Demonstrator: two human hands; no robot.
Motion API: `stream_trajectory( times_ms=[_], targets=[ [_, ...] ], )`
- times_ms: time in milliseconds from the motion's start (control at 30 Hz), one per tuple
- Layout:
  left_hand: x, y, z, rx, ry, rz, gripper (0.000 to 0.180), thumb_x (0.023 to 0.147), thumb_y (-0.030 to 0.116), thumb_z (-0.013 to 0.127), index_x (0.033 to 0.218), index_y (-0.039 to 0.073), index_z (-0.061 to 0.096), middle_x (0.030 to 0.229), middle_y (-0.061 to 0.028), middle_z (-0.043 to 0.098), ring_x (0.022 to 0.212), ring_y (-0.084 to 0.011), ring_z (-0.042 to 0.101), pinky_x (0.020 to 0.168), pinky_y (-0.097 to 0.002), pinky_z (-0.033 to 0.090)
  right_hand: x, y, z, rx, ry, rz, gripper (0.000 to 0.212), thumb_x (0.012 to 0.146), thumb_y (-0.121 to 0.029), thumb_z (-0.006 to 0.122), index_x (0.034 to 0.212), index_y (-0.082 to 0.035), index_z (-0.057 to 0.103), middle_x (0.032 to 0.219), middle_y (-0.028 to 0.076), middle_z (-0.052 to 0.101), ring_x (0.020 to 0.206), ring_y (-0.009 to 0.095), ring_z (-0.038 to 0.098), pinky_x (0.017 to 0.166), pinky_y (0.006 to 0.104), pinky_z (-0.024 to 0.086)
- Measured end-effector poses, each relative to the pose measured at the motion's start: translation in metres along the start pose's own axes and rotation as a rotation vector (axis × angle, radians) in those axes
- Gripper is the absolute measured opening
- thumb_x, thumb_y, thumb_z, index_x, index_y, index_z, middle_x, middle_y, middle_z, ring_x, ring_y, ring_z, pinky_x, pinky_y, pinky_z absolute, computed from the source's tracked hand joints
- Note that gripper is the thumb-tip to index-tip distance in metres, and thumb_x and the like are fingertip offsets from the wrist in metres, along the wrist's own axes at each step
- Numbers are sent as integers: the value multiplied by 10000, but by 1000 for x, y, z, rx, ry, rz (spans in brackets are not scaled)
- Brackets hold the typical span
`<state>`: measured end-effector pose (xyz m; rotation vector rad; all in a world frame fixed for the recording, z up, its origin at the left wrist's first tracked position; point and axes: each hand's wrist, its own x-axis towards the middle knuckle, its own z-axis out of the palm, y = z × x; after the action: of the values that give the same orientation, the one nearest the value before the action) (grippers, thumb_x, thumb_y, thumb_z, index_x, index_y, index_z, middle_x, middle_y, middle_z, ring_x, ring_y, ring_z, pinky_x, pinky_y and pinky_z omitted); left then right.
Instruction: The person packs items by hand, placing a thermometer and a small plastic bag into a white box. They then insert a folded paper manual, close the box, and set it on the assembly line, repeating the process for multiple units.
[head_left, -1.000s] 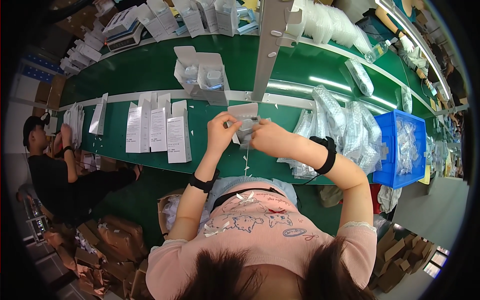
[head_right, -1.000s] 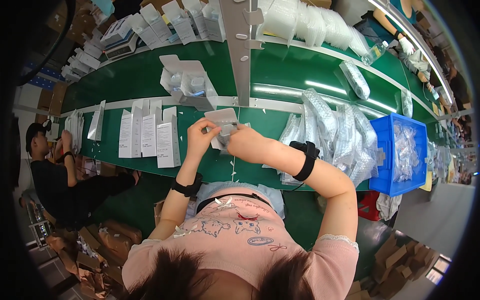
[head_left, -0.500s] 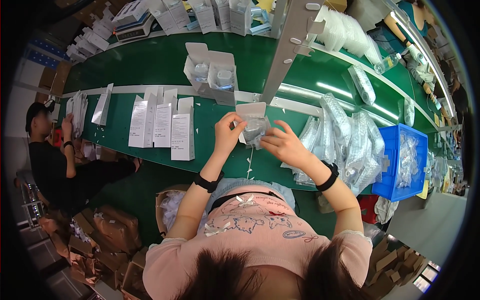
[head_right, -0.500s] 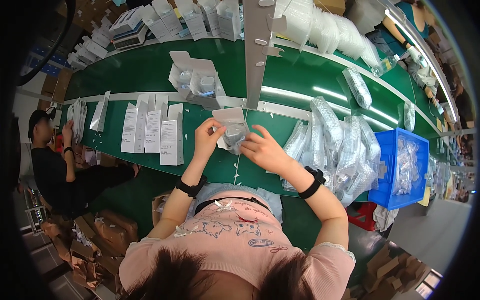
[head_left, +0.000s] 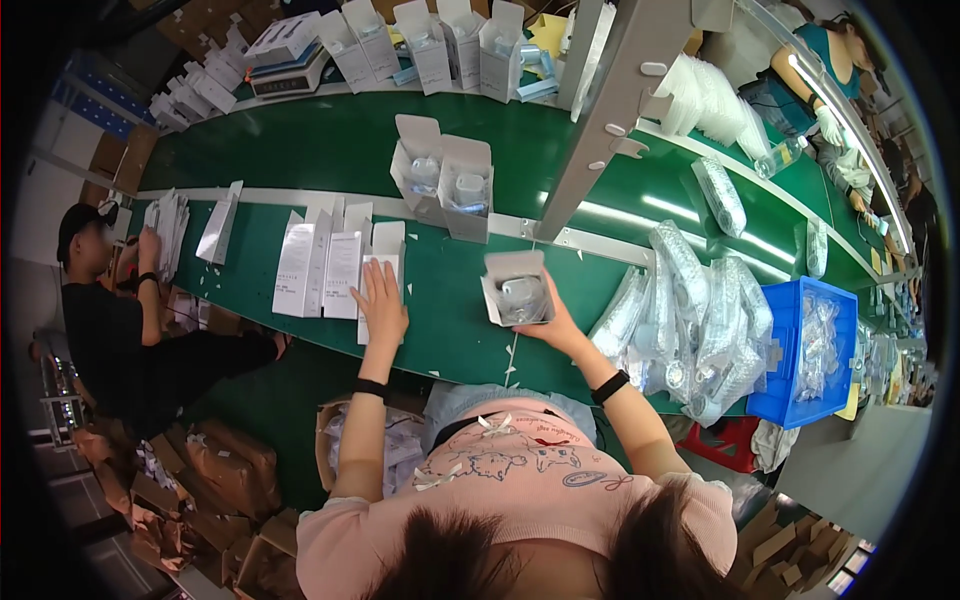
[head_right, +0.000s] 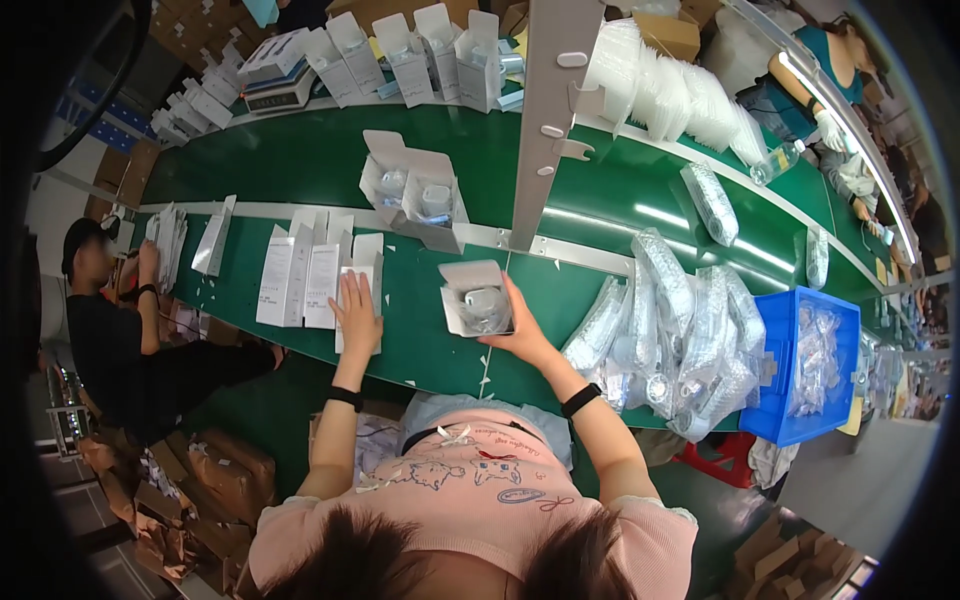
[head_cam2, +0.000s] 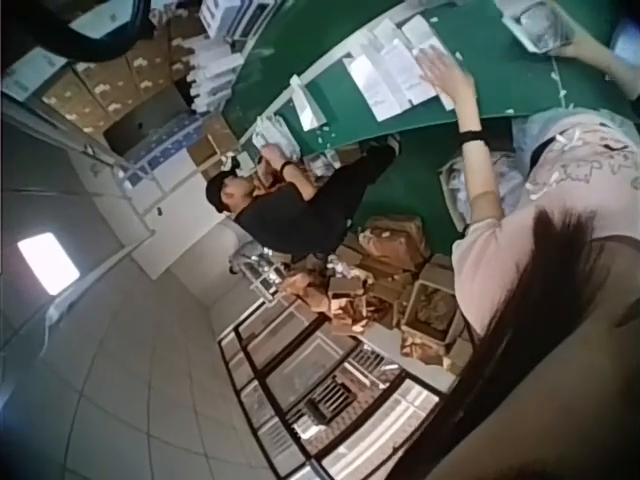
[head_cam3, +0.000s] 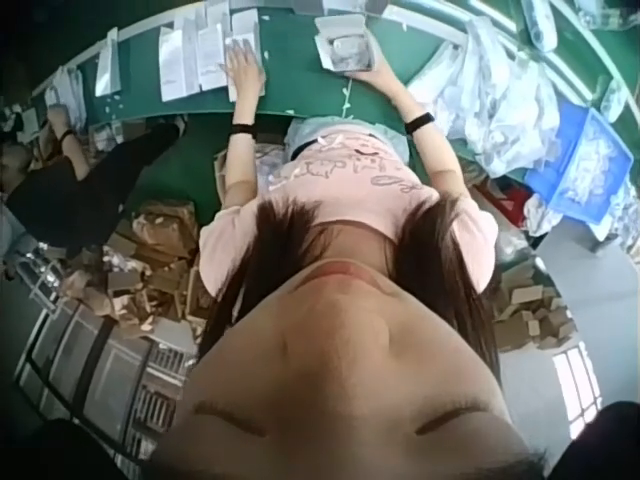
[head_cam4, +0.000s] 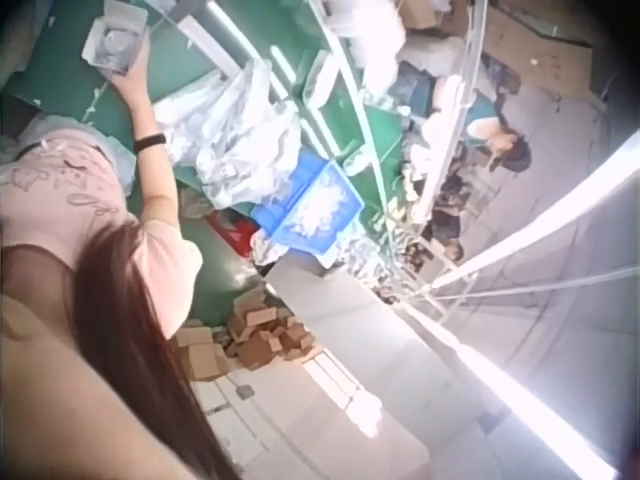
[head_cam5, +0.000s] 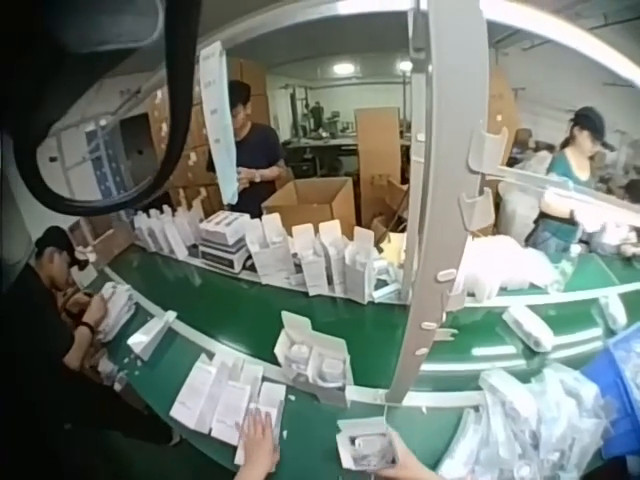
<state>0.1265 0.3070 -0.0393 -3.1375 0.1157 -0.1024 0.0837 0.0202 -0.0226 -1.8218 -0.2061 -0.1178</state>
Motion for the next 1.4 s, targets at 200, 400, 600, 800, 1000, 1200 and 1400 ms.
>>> stream_trajectory(
  times_ms=[200,400,600,800,1000,1200,1400],
  targets=[
    [-47,6,-31,-747,354,-143,900,593,46,684,1323,9,160,1372,-197,155,1261,-336,192,1023,-425,162,41,-6,52,167,49,70,860,561,-145,760,1261,-19,277,1223,149,373,1168,277,349,982,325,273],
    [-84,42,-107,-1009,911,-156,804,651,72,685,1294,24,205,1326,-200,226,1223,-385,223,973,-489,235,106,13,134,291,71,-28,854,584,-159,750,1270,-16,262,1244,175,345,1177,289,333,991,336,254],
    [-74,75,-106,-474,750,336,760,682,186,683,1286,84,234,1307,-234,236,1167,-466,252,930,-551,254,74,9,105,158,79,-57,726,698,-220,656,1288,-36,276,1243,129,376,1163,259,352,994,348,245],
    [-45,140,-116,-844,144,881,823,659,242,710,1305,114,216,1315,-224,236,1161,-440,289,938,-495,289,-29,-34,-20,1303,166,554,448,874,-343,397,1226,-67,390,1159,37,488,1060,156,460,904,315,364],
    [-4,202,-101,-1726,-361,478,896,577,197,763,1286,84,226,1336,-208,168,1164,-405,311,944,-465,294,-3,-18,-95,301,170,316,393,843,-218,447,1189,-33,433,1172,107,492,1058,223,480,878,314,389],
    [26,196,-88,-1096,-96,652,875,510,161,792,1229,125,294,1265,-175,222,1123,-335,360,925,-409,336,154,68,-266,-1172,432,348,495,656,-159,632,1124,-133,472,1094,130,498,1012,350,470,849,441,360],
    [17,191,-63,-1034,-234,482,841,511,109,766,1219,176,316,1237,-185,251,1133,-368,324,921,-418,346,181,194,-318,-1356,194,677,748,651,-216,636,1300,-275,269,1059,170,488,963,409,479,789,583,353]
  ],
)
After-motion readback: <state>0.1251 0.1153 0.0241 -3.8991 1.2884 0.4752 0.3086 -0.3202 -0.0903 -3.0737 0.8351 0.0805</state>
